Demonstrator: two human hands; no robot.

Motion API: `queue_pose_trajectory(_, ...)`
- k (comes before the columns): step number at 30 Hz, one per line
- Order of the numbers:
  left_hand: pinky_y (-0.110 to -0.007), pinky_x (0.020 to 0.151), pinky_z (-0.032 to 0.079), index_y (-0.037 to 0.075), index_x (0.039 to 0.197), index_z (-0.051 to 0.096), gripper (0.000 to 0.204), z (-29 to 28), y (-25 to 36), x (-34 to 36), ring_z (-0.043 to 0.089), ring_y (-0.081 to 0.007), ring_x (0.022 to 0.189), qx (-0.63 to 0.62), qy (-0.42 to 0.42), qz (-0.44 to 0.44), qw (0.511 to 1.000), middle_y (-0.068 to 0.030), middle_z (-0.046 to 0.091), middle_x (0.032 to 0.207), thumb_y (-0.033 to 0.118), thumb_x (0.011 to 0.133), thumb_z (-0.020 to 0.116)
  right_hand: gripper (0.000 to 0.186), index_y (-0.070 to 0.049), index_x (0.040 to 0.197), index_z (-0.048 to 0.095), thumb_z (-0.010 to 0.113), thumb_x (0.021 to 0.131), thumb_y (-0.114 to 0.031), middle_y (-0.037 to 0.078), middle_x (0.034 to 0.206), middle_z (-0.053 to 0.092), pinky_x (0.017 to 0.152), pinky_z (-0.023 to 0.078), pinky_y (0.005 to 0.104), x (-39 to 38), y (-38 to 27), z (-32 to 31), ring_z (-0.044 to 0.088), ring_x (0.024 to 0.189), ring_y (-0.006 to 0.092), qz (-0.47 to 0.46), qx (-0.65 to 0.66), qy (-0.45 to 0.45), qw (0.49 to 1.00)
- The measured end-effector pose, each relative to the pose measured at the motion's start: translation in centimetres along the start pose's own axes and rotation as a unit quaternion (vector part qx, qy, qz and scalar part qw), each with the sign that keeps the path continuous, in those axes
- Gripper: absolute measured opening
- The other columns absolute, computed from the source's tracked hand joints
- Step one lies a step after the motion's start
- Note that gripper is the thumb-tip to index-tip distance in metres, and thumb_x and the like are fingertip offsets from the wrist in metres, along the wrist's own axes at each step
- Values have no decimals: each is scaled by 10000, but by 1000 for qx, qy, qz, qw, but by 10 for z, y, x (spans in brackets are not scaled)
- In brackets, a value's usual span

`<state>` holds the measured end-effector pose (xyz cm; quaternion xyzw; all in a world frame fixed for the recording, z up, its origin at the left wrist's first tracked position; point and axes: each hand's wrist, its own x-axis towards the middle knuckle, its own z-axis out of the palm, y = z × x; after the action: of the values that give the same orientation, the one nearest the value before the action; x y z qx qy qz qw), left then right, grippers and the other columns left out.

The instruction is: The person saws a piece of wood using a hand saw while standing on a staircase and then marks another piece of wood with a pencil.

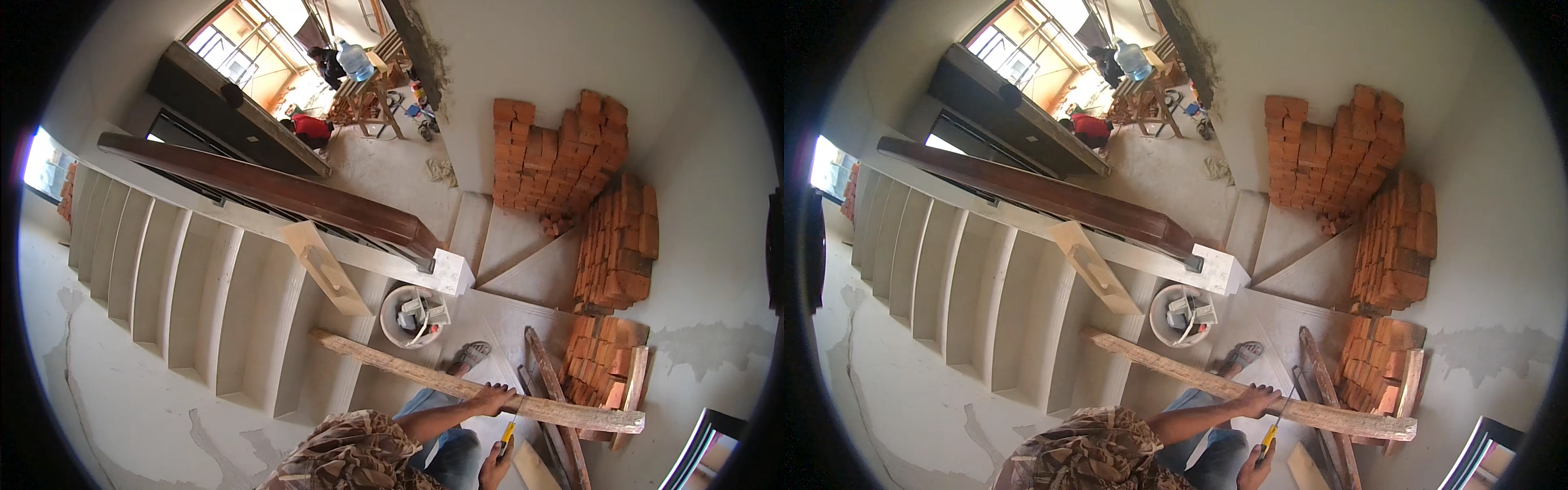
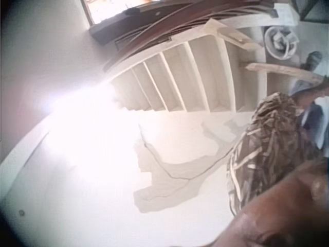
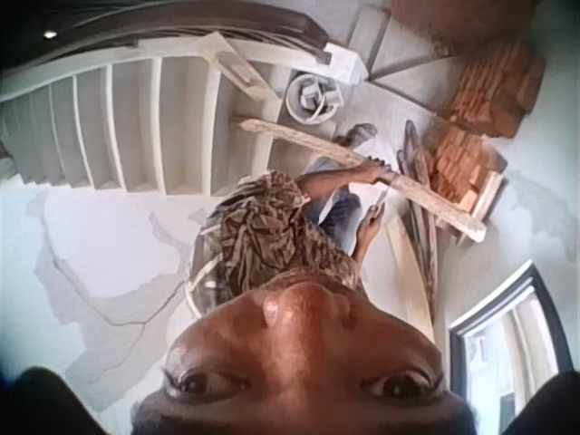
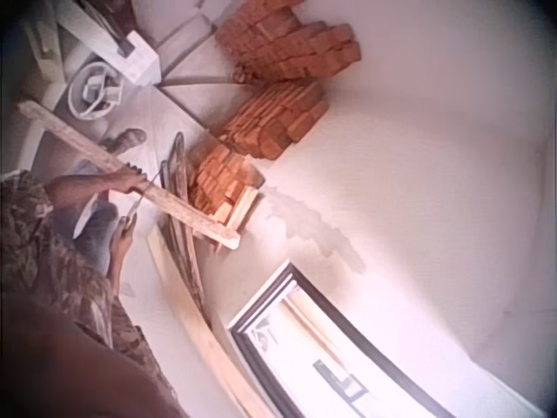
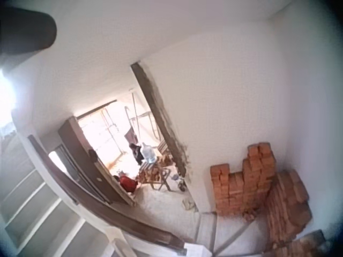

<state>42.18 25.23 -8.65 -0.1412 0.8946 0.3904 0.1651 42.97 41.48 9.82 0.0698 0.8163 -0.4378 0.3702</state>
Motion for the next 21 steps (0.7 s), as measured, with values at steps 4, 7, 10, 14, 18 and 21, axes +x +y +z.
queue_pose_trajectory(4,-566,841,479,112,1333,452,662,15,-2,3,618,-364,1079,32,13,-5,999,-154,615,1155,140,726,716,487,44,1448,455,512,1023,-187,224,1315,605,1005,430,342,14,33,2,570,1123,260,-45,11,-4,999)
queue_pose_trajectory(7,-554,846,499,102,1314,472,679,15,-2,7,631,-372,1085,-16,-55,-12,998,-168,638,1159,128,685,725,504,50,1443,466,512,1016,-215,226,1298,625,990,447,353,14,63,-5,592,1111,265,-93,-14,8,995)
queue_pose_trajectory(10,-520,898,507,74,1269,509,639,18,-10,29,624,-386,1121,-63,-153,-21,986,-197,658,1111,127,672,729,560,55,1466,433,518,988,-225,281,1226,654,980,480,379,34,88,-12,638,1132,291,-175,4,19,984)
queue_pose_trajectory(14,-427,842,555,37,1121,687,536,52,-57,51,689,-338,939,-136,-186,92,969,-173,716,1054,163,607,772,487,33,1449,460,556,995,-114,263,1143,687,911,513,361,41,38,-21,676,1045,257,-55,-95,-52,993)
queue_pose_trajectory(18,-429,889,534,39,1225,624,780,5,-62,79,684,-330,1019,-104,-206,-10,973,-182,719,1072,383,594,926,500,-58,1459,468,570,1004,-238,291,916,674,732,524,436,61,-5,-3,682,810,405,-56,-135,-16,989)
queue_pose_trajectory(21,-397,878,521,27,1193,663,685,23,-99,102,670,-276,1016,-132,-246,-48,959,-169,719,1111,458,701,863,500,-50,1436,497,564,1010,-304,286,875,675,717,521,449,99,-4,1,685,807,441,-68,-140,2,988)
